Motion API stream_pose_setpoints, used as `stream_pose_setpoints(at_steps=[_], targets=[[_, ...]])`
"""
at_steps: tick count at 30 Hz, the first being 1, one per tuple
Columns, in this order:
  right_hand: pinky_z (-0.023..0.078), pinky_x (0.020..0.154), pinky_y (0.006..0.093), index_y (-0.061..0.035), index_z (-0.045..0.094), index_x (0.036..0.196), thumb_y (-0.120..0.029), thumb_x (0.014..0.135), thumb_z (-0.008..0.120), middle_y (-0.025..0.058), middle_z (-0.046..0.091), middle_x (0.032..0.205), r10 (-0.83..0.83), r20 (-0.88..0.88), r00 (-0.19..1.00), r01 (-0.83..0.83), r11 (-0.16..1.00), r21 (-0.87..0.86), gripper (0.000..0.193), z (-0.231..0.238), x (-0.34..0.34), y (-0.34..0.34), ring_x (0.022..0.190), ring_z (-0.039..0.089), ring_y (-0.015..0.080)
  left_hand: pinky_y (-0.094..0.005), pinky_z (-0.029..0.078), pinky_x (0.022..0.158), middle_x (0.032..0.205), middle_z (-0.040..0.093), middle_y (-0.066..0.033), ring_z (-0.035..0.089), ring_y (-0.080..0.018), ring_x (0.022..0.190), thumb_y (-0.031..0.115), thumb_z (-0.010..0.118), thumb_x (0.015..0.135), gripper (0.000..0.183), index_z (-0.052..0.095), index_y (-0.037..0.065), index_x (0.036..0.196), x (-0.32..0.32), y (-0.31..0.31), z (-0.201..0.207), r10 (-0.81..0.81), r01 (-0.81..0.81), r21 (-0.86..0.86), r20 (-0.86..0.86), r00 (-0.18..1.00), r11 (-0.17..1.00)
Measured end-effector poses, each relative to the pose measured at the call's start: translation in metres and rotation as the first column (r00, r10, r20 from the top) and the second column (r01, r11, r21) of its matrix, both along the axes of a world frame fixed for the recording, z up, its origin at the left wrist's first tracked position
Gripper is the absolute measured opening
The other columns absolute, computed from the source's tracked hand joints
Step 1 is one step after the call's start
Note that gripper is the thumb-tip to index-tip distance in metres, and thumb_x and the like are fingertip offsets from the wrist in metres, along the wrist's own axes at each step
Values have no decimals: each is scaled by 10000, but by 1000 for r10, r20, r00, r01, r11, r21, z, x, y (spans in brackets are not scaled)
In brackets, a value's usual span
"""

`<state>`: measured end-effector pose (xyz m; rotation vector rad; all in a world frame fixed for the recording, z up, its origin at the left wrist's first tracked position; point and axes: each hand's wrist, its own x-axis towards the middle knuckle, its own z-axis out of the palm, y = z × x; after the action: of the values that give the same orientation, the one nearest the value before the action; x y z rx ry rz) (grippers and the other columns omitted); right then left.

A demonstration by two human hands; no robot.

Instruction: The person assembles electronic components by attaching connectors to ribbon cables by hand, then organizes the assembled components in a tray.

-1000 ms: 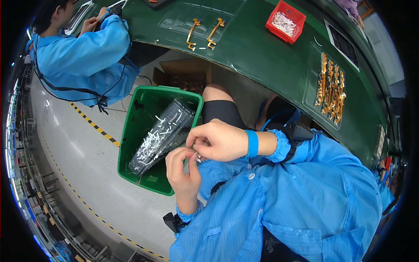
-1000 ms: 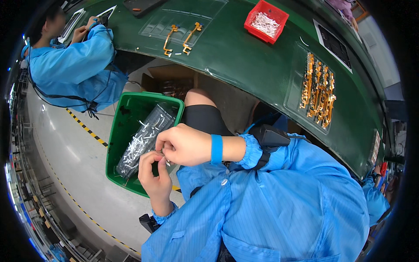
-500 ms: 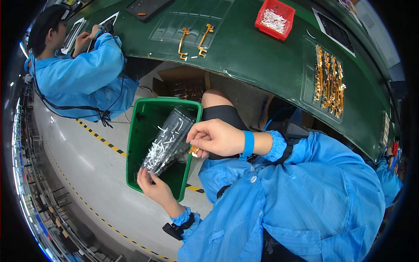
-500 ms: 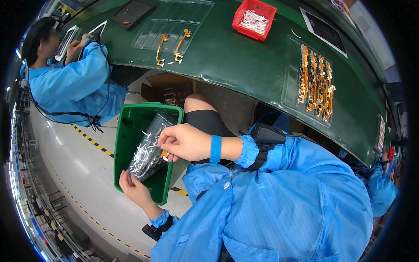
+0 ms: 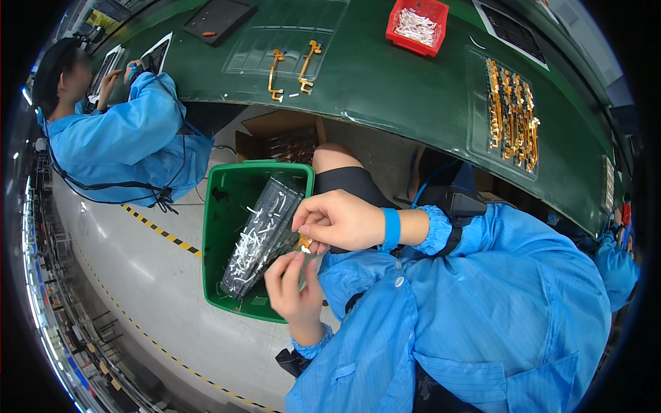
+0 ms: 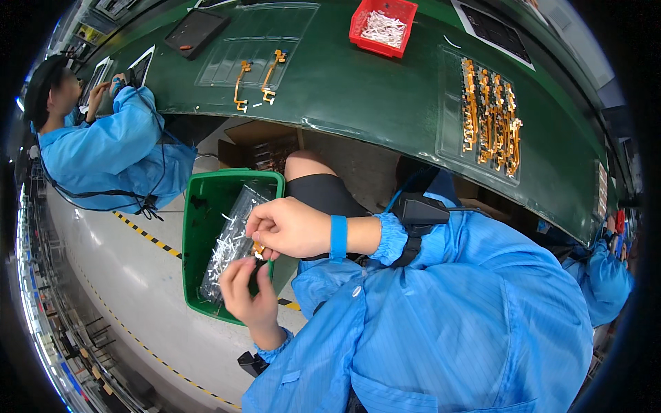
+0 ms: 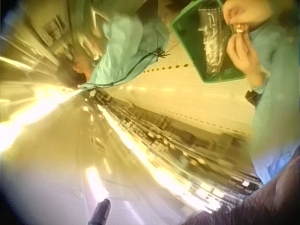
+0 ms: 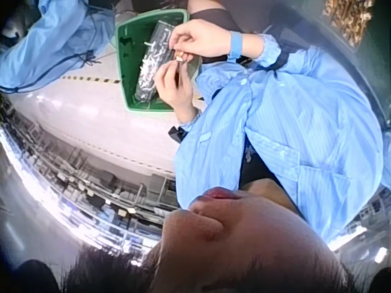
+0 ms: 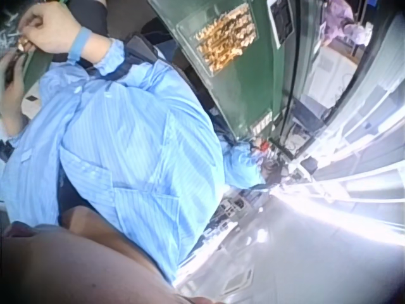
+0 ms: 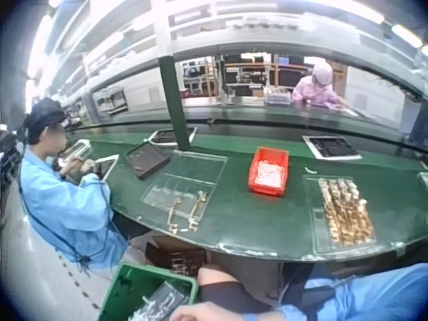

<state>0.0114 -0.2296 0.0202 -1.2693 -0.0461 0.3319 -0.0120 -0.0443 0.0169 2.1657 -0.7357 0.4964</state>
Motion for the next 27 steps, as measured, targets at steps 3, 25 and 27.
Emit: stream_pose_setpoints(at_steps=[3, 25, 27], targets=[[571, 649, 265, 59, 601, 1020, -37, 915, 544, 114, 688, 825, -32, 1, 999, 33, 999, -23, 153, 5, -3, -1, 706, 687, 133, -332, 513, 713, 967, 602, -123, 619, -260, 867, -62, 740, 742, 245, 654, 9, 960, 1, -10, -6, 12, -12, -8, -14, 1000, 1000], [508, 606, 344, 10, 633, 928, -83, 889, 603, 148, 679, 726, 256, 384, 887, -126, 935, -332, 105, 11, 2, -25, 662, 673, 278, -200, 392, 598, 841, 588, -36, 486, -75, 663, 7, 646, 885, 68, 585, -21, 896, 3, -7, -1, -53, -141, -300, -558, 828, 943], [528, 625, 326, 11, 632, 948, -86, 901, 598, 138, 691, 767, 209, 444, 871, -59, 943, -328, 113, 8, 1, -25, 667, 682, 239, -222, 460, 639, 869, 613, -70, 549, -93, 698, 21, 566, 950, 58, 531, -13, 981, 0, -1, 0, -2, -316, -434, -591, 807, 844]])
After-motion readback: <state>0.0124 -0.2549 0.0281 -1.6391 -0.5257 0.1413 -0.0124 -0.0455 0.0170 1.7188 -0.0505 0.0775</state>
